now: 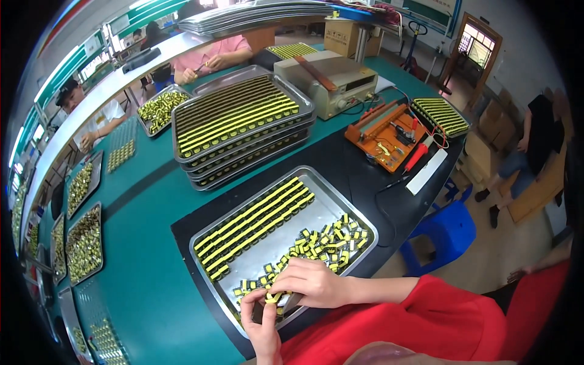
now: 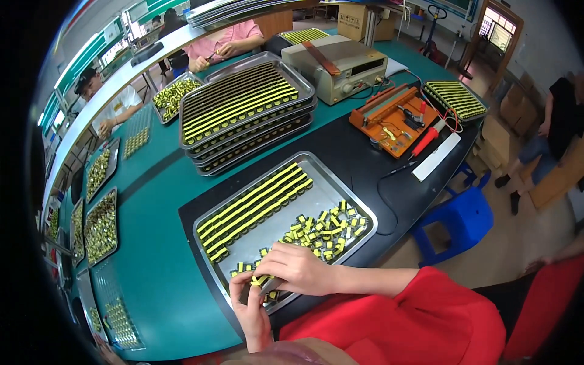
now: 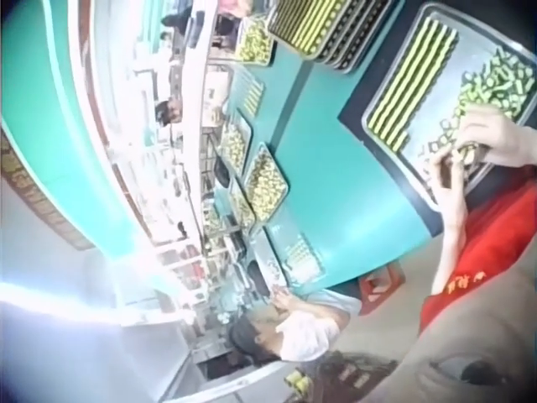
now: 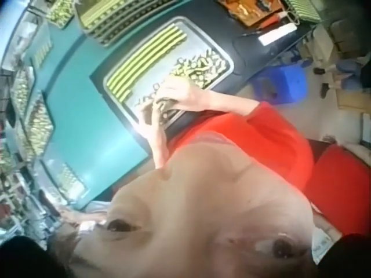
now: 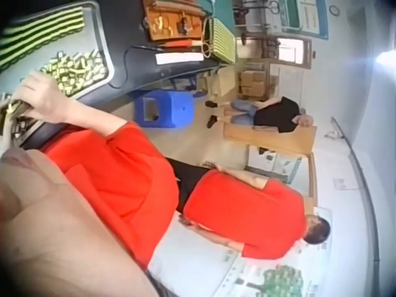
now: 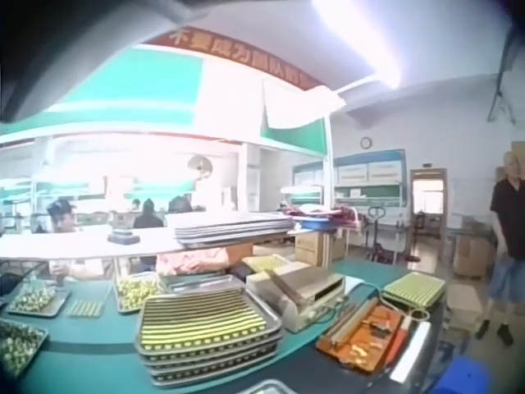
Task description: The person assembles small yellow electronic components into black rectangular plastic housings by hand, taking the components from a tray and inserting them into the housings.
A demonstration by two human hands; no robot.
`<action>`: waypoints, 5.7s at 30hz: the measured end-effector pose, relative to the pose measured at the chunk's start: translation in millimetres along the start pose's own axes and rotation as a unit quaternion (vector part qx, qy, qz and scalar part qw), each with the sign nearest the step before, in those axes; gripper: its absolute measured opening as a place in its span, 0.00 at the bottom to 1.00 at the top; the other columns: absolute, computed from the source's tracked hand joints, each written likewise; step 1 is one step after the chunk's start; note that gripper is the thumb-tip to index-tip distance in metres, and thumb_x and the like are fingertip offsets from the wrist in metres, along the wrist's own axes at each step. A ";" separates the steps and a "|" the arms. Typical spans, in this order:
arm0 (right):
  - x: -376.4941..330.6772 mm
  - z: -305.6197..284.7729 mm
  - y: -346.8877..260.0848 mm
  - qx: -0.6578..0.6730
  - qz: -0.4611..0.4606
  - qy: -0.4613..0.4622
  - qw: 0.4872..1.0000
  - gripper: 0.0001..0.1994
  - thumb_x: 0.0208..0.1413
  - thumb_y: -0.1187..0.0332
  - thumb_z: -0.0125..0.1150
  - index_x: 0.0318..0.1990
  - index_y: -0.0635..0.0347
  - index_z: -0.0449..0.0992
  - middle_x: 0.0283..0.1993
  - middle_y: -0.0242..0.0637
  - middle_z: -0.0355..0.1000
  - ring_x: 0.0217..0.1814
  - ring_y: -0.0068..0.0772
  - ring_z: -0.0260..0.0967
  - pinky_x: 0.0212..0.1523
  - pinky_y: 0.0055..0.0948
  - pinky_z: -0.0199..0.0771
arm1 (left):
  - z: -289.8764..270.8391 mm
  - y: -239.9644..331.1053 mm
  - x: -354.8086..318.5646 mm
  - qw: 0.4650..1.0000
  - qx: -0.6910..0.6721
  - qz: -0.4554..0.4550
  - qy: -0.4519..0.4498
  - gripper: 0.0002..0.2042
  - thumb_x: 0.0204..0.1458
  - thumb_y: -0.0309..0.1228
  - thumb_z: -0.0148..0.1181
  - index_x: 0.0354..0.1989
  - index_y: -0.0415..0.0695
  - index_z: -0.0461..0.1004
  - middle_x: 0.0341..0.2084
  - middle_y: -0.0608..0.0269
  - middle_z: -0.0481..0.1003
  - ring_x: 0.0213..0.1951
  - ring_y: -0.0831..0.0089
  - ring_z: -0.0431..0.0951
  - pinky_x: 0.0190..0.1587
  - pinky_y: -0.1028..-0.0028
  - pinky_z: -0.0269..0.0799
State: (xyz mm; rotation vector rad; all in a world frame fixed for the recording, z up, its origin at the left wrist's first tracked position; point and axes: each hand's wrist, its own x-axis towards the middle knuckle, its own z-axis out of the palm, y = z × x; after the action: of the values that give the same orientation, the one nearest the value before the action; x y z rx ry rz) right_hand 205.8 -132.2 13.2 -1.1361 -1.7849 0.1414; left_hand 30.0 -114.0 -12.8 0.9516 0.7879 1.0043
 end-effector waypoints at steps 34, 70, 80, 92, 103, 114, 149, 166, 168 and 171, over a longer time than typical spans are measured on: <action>-12.8 6.2 11.0 -0.135 -0.159 -0.002 0.978 0.16 0.39 0.69 0.64 0.40 0.57 0.80 0.37 0.27 0.74 0.30 0.24 0.65 0.25 0.23 0.61 | 0.2 -1.5 -0.3 0.998 0.025 0.013 -0.057 0.14 0.54 0.18 0.57 0.49 0.42 0.68 0.40 0.71 0.70 0.32 0.85 0.58 0.36 0.85 0.56; -36.0 -16.9 -26.1 0.508 0.226 -0.444 0.703 0.14 0.54 0.76 0.53 0.49 0.61 0.69 0.40 0.40 0.72 0.41 0.39 0.71 0.45 0.35 0.70 | 4.5 -0.5 0.2 0.983 0.169 0.073 -0.010 0.12 0.66 0.32 0.40 0.50 0.41 0.68 0.30 0.68 0.65 0.28 0.85 0.59 0.30 0.83 0.53; -7.0 -15.0 2.9 -0.109 0.071 -0.141 0.982 0.23 0.34 0.86 0.54 0.44 0.62 0.73 0.35 0.40 0.70 0.35 0.44 0.64 0.35 0.37 0.62 | 4.4 14.1 -4.9 0.989 0.144 0.008 -0.046 0.15 0.66 0.35 0.40 0.50 0.42 0.70 0.42 0.69 0.73 0.35 0.87 0.67 0.40 0.84 0.65; -11.5 -2.2 8.6 -0.138 0.068 -0.177 0.972 0.20 0.37 0.81 0.58 0.44 0.59 0.73 0.39 0.35 0.69 0.39 0.39 0.63 0.40 0.34 0.61 | 3.0 13.5 -6.9 0.993 0.073 -0.029 -0.089 0.16 0.66 0.39 0.42 0.49 0.39 0.67 0.45 0.61 0.71 0.34 0.82 0.66 0.38 0.82 0.61; -16.4 2.2 25.0 -0.124 -0.021 -0.110 0.986 0.25 0.31 0.83 0.60 0.44 0.56 0.78 0.22 0.31 0.63 0.24 0.34 0.60 0.23 0.31 0.60 | 13.4 11.3 -9.9 0.995 0.047 -0.042 -0.082 0.16 0.66 0.37 0.40 0.50 0.36 0.67 0.40 0.61 0.71 0.31 0.80 0.62 0.35 0.80 0.58; -14.6 -5.6 22.4 -0.089 0.076 -0.154 0.981 0.21 0.36 0.86 0.54 0.42 0.59 0.73 0.33 0.37 0.68 0.35 0.42 0.64 0.37 0.36 0.62 | 12.6 6.2 -9.6 0.994 0.100 -0.009 -0.043 0.14 0.65 0.34 0.40 0.50 0.41 0.70 0.43 0.68 0.71 0.32 0.87 0.64 0.36 0.84 0.64; -10.8 9.7 4.7 -0.118 -0.178 0.045 0.976 0.13 0.40 0.71 0.65 0.37 0.54 0.80 0.35 0.25 0.72 0.27 0.22 0.61 0.24 0.21 0.59 | 3.8 -3.9 -7.5 0.962 -0.240 -0.120 -0.040 0.26 0.43 0.34 0.74 0.48 0.42 0.67 0.41 0.66 0.72 0.43 0.76 0.73 0.48 0.77 0.69; 31.4 24.8 7.1 0.009 -0.086 -0.122 0.989 0.17 0.36 0.71 0.68 0.39 0.60 0.78 0.30 0.33 0.73 0.27 0.33 0.67 0.26 0.28 0.65 | -23.2 -0.5 1.1 0.996 -0.089 0.008 0.006 0.17 0.51 0.28 0.68 0.44 0.42 0.65 0.33 0.71 0.69 0.34 0.86 0.66 0.37 0.84 0.64; 36.6 23.9 2.6 0.062 -0.041 -0.167 0.983 0.19 0.34 0.74 0.69 0.40 0.61 0.79 0.30 0.36 0.74 0.28 0.34 0.69 0.27 0.28 0.65 | -28.4 -0.8 1.2 0.997 -0.081 -0.007 0.005 0.18 0.47 0.28 0.71 0.41 0.44 0.66 0.28 0.75 0.66 0.28 0.89 0.60 0.30 0.86 0.57; 36.3 25.9 -1.7 0.092 -0.013 -0.177 0.980 0.19 0.33 0.75 0.68 0.39 0.62 0.79 0.31 0.36 0.75 0.29 0.33 0.70 0.28 0.27 0.66 | -40.5 3.7 2.1 0.999 -0.009 0.029 -0.017 0.19 0.45 0.28 0.72 0.39 0.44 0.66 0.28 0.76 0.66 0.28 0.89 0.60 0.30 0.86 0.55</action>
State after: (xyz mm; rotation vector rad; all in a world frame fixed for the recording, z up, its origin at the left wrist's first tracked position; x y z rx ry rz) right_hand 181.6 -96.6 24.9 -0.9980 -2.0475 0.5101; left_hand -6.1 -99.9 -25.2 0.9773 0.7260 1.0414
